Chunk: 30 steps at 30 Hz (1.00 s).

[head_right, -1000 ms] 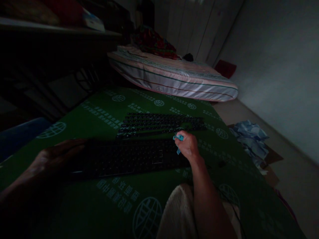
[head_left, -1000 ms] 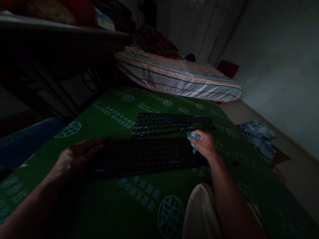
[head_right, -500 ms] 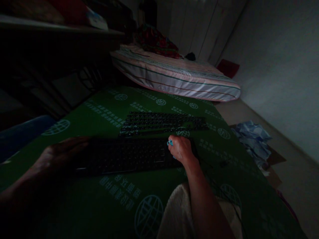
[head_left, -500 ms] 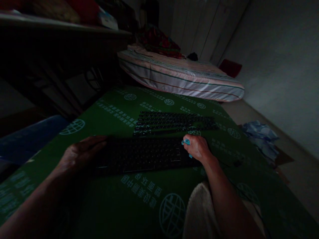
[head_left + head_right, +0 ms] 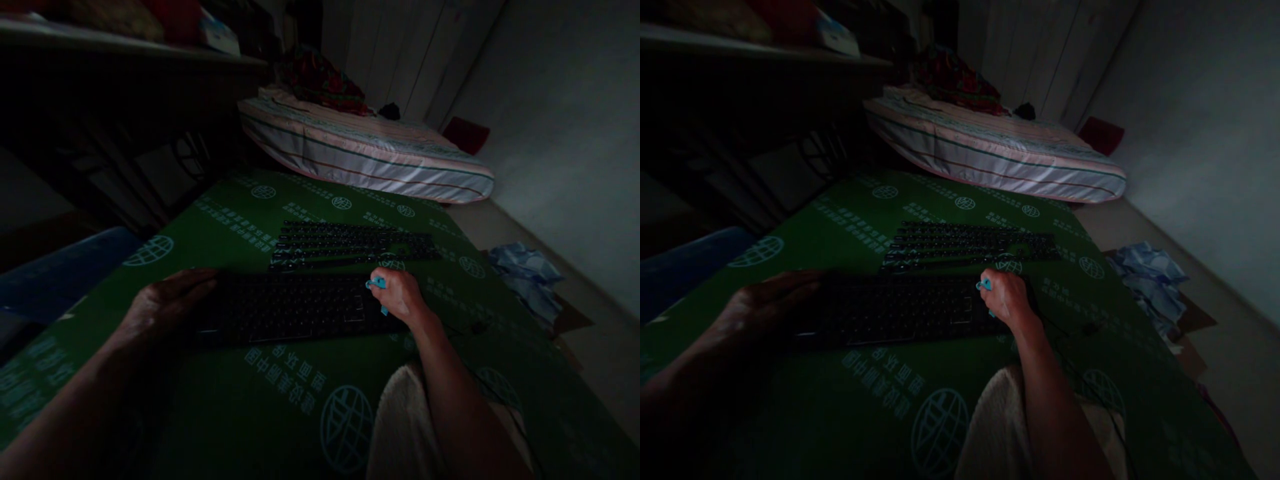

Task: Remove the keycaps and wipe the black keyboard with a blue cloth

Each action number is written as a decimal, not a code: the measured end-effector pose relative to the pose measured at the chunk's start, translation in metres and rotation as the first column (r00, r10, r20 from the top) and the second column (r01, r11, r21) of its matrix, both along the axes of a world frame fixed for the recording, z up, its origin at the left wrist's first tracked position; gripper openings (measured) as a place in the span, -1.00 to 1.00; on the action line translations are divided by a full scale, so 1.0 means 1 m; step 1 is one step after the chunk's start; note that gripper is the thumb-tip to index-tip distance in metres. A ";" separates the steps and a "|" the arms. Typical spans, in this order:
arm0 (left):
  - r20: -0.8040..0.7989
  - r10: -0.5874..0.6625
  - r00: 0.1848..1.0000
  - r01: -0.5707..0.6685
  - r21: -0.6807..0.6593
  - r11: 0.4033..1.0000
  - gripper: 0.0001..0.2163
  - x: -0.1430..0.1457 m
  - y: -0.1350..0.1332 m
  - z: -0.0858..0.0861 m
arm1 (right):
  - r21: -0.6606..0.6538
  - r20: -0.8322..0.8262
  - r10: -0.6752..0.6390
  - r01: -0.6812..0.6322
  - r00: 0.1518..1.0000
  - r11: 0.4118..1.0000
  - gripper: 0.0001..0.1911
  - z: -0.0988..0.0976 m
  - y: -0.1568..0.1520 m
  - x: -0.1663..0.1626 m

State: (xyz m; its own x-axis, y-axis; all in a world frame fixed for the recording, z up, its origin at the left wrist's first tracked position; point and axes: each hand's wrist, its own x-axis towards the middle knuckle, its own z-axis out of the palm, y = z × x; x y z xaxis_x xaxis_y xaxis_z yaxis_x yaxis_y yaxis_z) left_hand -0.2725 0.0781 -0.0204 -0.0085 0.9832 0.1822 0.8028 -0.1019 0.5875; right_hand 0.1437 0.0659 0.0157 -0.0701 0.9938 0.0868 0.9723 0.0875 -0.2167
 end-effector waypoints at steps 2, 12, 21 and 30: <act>0.011 -0.002 1.000 0.002 -0.001 1.000 -0.33 -0.001 0.001 -0.001 | -0.005 0.004 0.015 -0.015 1.000 1.000 -0.87 0.000 0.000 -0.001; 0.003 0.010 1.000 -0.010 -0.025 1.000 -0.37 0.000 -0.001 0.001 | -0.008 0.031 -0.015 0.015 0.999 1.000 -0.87 -0.001 0.000 0.000; -0.001 0.027 1.000 -0.027 -0.046 0.999 -0.40 0.005 -0.002 0.005 | -0.015 0.013 -0.038 0.038 0.999 0.999 -0.85 -0.005 0.002 0.005; 0.027 0.013 1.000 -0.012 -0.038 0.999 -0.32 0.008 -0.003 0.008 | 0.007 -0.008 -0.051 0.051 0.999 0.999 -0.90 -0.005 0.001 0.004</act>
State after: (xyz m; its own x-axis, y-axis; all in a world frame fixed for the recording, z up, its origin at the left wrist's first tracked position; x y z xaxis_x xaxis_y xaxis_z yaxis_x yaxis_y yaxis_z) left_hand -0.2649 0.0747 -0.0122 -0.0251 0.9892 0.1447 0.7875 -0.0695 0.6123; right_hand 0.1480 0.0669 0.0105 -0.0182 0.9954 0.0941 0.9738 0.0390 -0.2240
